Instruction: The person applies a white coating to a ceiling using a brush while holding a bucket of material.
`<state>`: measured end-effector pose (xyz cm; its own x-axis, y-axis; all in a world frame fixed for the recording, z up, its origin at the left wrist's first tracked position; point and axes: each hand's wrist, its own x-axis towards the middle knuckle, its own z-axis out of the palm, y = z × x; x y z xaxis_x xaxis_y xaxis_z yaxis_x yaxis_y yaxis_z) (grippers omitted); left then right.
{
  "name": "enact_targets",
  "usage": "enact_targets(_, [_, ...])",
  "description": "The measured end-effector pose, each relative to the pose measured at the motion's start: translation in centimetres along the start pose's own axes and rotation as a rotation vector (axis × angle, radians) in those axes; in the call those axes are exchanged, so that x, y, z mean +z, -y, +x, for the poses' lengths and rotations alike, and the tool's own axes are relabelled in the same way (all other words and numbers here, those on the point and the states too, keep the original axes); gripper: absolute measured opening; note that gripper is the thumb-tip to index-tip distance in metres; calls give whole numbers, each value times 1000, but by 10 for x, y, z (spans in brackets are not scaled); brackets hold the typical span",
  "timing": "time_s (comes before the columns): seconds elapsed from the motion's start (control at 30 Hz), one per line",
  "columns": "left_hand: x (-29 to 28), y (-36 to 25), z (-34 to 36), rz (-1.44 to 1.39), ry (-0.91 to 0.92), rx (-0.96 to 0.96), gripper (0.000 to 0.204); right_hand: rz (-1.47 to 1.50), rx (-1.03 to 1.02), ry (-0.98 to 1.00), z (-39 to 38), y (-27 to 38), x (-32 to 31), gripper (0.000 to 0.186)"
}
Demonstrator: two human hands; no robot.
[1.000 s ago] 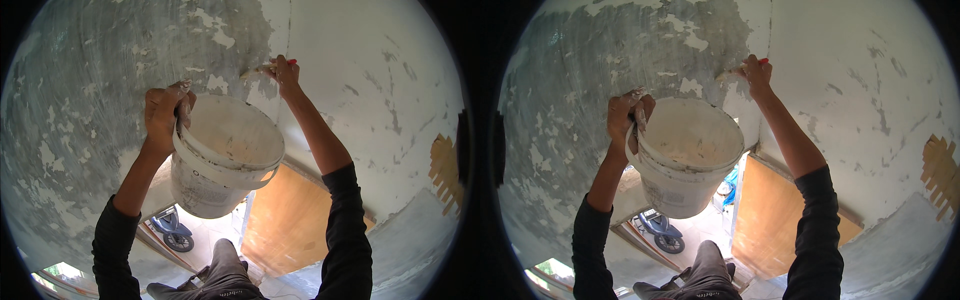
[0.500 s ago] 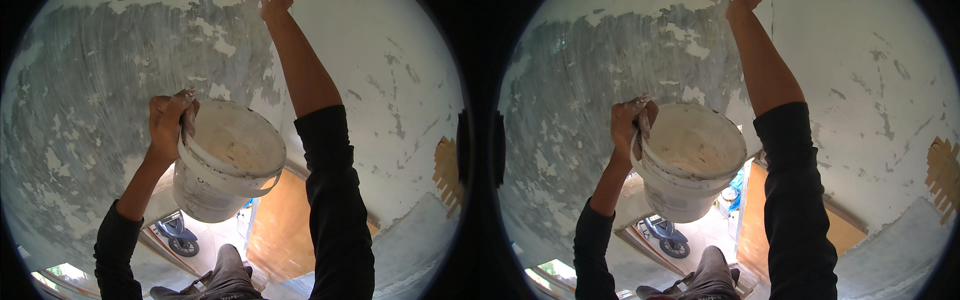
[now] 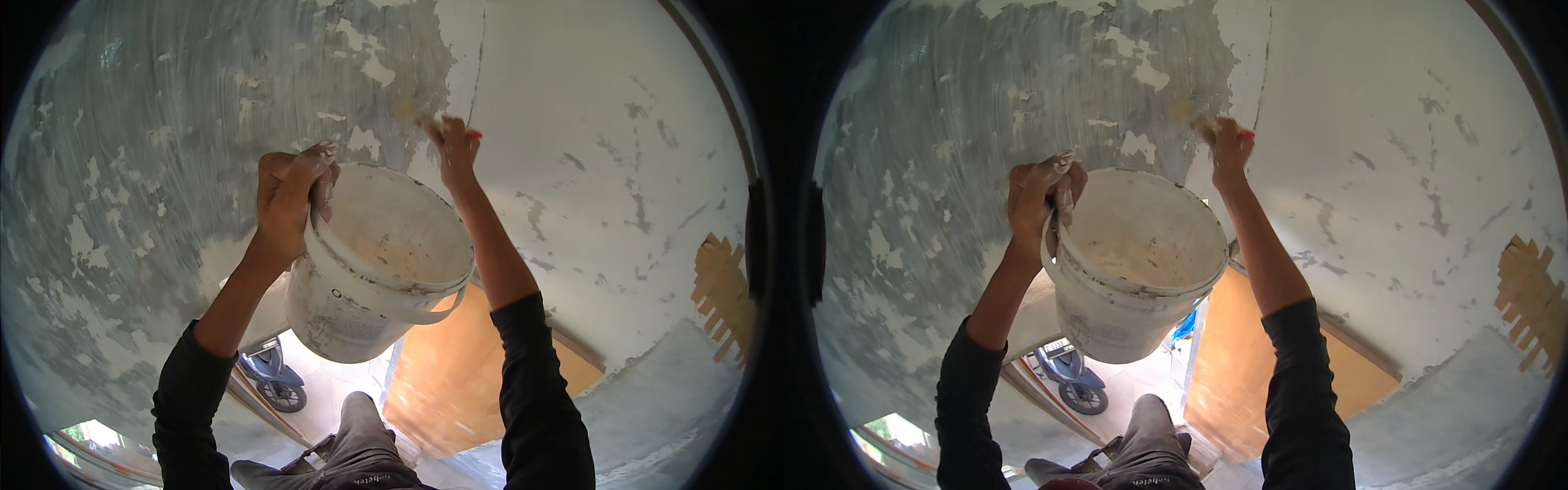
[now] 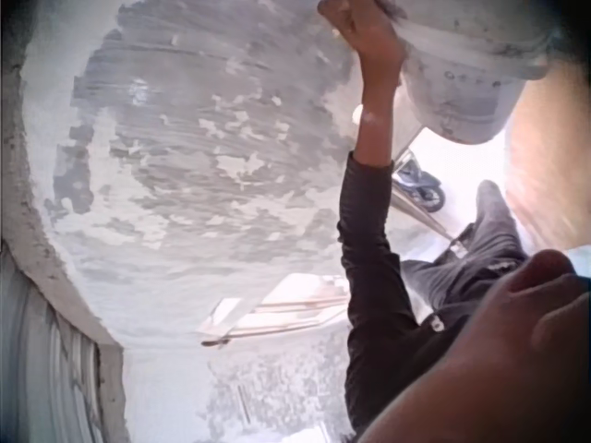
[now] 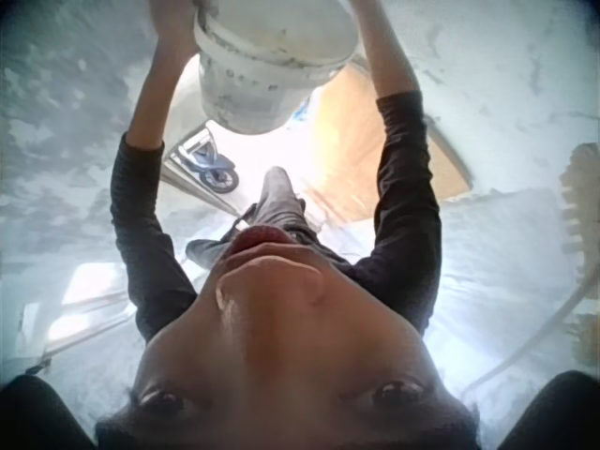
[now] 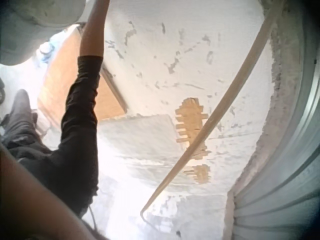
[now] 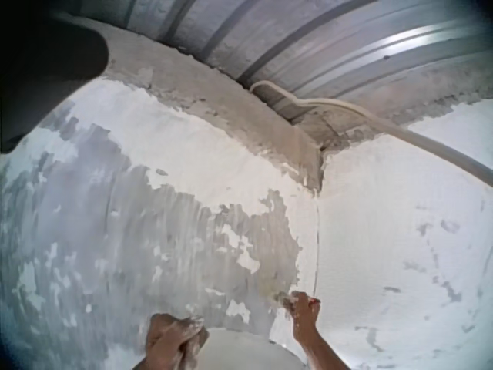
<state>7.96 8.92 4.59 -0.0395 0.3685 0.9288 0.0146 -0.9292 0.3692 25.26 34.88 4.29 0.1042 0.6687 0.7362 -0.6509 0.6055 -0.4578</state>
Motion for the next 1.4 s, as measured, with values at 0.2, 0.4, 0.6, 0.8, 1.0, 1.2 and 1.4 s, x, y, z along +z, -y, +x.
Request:
enact_targets(0.2, [0,-6,-2,10,1,-93,46,-138,264,-265,-30,19,-31,29])
enact_targets(0.4, [0,-5,1,67,31,-101,47,-171,121,-192,32,17,36,37])
enact_targets(0.6, [-3,-11,10,96,18,-75,48,84,-24,-114,138,93,158,39])
enact_targets(0.8, [1,-16,24,97,-8,-23,48,407,-246,35,243,119,198,44])
enact_targets(1.0, [-3,-23,35,96,-39,47,48,297,-214,169,211,84,165,36])
enact_targets(1.2, [-20,-25,38,116,-58,310,46,73,-125,226,66,42,96,26])
enact_targets(1.4, [-25,-28,27,53,-67,115,47,-82,200,-33,-25,29,14,31])
